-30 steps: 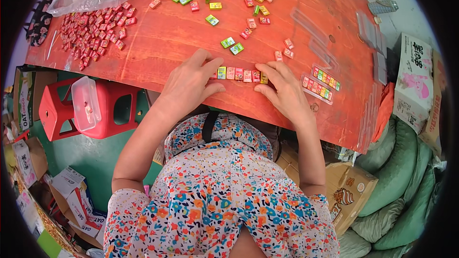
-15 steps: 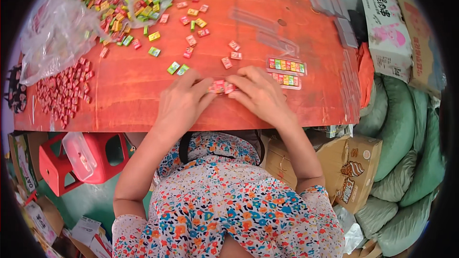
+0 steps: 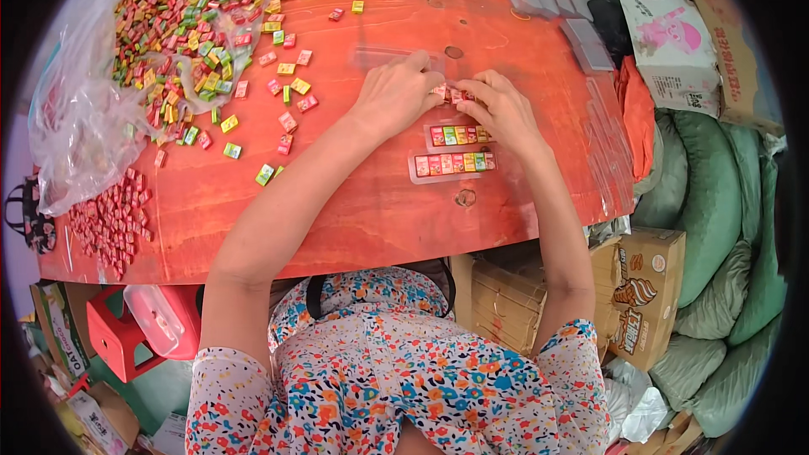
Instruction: The recorder sorts small colorful rectangular items on a red table, arranges them, and packs them into clear plastic trays and a cardboard box.
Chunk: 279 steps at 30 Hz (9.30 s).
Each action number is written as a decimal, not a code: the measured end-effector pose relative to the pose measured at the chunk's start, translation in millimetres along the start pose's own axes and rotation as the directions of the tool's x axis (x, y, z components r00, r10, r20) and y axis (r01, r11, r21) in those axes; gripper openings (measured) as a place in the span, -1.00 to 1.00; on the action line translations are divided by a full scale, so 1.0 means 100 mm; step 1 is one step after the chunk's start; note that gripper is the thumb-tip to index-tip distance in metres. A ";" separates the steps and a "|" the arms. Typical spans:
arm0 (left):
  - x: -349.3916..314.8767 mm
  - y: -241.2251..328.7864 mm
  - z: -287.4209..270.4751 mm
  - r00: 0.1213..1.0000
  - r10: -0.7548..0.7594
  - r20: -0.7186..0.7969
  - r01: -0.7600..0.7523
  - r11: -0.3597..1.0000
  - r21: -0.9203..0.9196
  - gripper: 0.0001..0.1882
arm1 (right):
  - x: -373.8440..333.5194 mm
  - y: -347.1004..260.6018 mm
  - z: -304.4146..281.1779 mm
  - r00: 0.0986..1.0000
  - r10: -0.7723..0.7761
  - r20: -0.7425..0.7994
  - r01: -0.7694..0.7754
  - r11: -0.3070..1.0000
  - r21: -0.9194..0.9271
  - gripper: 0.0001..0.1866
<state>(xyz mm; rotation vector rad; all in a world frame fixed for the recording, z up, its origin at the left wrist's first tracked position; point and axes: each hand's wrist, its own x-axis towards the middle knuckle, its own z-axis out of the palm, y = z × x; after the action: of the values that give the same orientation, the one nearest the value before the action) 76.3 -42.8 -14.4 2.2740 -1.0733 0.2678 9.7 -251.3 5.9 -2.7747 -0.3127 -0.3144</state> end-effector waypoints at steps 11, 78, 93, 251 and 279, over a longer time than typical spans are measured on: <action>-0.03 -0.13 0.13 0.995 0.085 -0.054 -0.077 0.988 0.130 -0.72 | 0.00 0.20 0.08 0.992 -0.052 -0.111 0.053 0.998 0.014 -0.72; -1.43 0.06 -0.58 0.984 -0.153 -0.096 0.174 0.943 0.283 -0.43 | 0.13 -0.79 0.15 0.982 -0.180 0.048 0.161 0.949 0.271 -0.68; -2.31 -0.04 -0.95 0.883 -0.432 -0.185 0.457 0.882 0.119 -0.34 | 0.35 -1.44 0.77 0.893 -0.437 0.109 0.360 0.837 0.412 -0.61; -2.36 -0.06 -1.40 0.857 -0.461 -0.229 0.484 0.874 0.051 -0.68 | 0.54 -1.61 0.71 0.822 -0.520 0.230 0.435 0.835 0.336 -0.57; -1.03 -0.21 -0.83 0.952 -0.273 -0.140 0.266 0.962 -0.067 -0.71 | 0.43 -0.91 0.29 0.900 -0.434 -0.037 0.435 0.895 0.098 -0.70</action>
<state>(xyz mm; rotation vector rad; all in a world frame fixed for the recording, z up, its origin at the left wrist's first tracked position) 30.8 82.3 -0.1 2.2854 -0.6763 0.2893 33.1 -150.0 17.1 -2.5723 -0.9253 -0.4094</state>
